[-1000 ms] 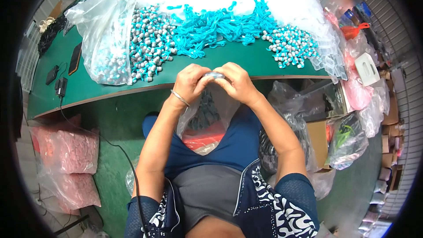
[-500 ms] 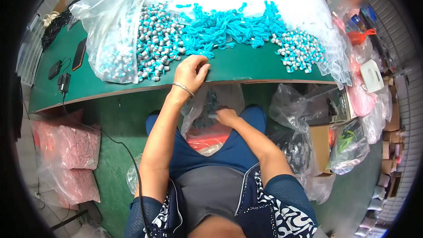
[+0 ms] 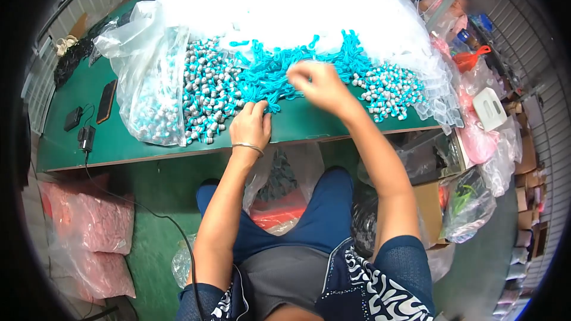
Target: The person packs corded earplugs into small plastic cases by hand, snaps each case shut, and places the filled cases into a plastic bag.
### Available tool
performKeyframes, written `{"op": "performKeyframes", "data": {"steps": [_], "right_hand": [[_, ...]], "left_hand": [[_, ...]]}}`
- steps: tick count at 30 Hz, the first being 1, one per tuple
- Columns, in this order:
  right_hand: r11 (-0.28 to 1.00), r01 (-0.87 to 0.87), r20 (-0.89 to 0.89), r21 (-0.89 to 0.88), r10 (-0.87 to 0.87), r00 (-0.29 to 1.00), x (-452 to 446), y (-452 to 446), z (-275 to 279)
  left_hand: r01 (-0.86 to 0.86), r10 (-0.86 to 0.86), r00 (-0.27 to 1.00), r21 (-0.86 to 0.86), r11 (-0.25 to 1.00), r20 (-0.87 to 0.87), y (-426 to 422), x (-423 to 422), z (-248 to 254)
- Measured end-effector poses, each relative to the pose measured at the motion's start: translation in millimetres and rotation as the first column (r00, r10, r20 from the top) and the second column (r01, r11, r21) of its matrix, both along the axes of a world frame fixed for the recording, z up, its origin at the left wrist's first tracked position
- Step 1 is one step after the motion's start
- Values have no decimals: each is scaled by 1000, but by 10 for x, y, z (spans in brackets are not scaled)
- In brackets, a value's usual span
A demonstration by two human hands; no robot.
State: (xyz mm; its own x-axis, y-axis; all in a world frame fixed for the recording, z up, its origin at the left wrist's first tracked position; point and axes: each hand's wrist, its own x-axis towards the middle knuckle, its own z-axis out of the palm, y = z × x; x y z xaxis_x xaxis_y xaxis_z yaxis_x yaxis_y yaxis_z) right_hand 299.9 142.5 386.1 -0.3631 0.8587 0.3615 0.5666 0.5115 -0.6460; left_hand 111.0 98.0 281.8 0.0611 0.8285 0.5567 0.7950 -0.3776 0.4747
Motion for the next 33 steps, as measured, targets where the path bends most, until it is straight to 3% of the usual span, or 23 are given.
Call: {"op": "performKeyframes", "data": {"steps": [1,2,5,7,13,15,16,22,24,28,30,33], "right_hand": [[962,123,32,244,-134,990,26,396,-163],[883,150,200,445,-261,944,39,684,-186],[806,278,354,522,-501,789,-108,1213,-392],[825,366,511,430,-557,654,-255,1403,-406],[836,404,588,372,-549,594,-183,1685,-597],[776,273,388,569,-546,742,-135,1582,-517],[782,272,395,560,-541,743,-125,1534,-510],[887,217,489,408,-413,769,-30,1614,-580],[905,213,620,369,-411,668,-113,1523,-478],[829,152,398,538,-409,821,84,1568,-648],[854,290,562,432,-507,654,9,1443,-440],[837,280,511,471,-517,687,-21,1403,-464]], "left_hand": [[8,-8,1000,20,1000,15,10,0,-30],[13,-15,1000,38,999,28,15,-10,-45],[-1,0,1000,52,999,25,38,-13,-32],[5,-6,1000,56,998,21,27,-31,-73],[8,-10,1000,92,996,16,48,-41,-98],[6,-8,1000,105,994,23,56,-16,-105],[-6,6,1000,92,996,2,54,-18,-93],[-16,17,1000,75,997,-7,39,-21,-94],[-20,20,1000,82,996,-5,33,-27,-89],[-2,1,1000,76,997,6,16,-27,-54],[13,-16,999,101,995,28,23,-29,-69],[12,-14,1000,87,996,28,6,-30,-52]]}}
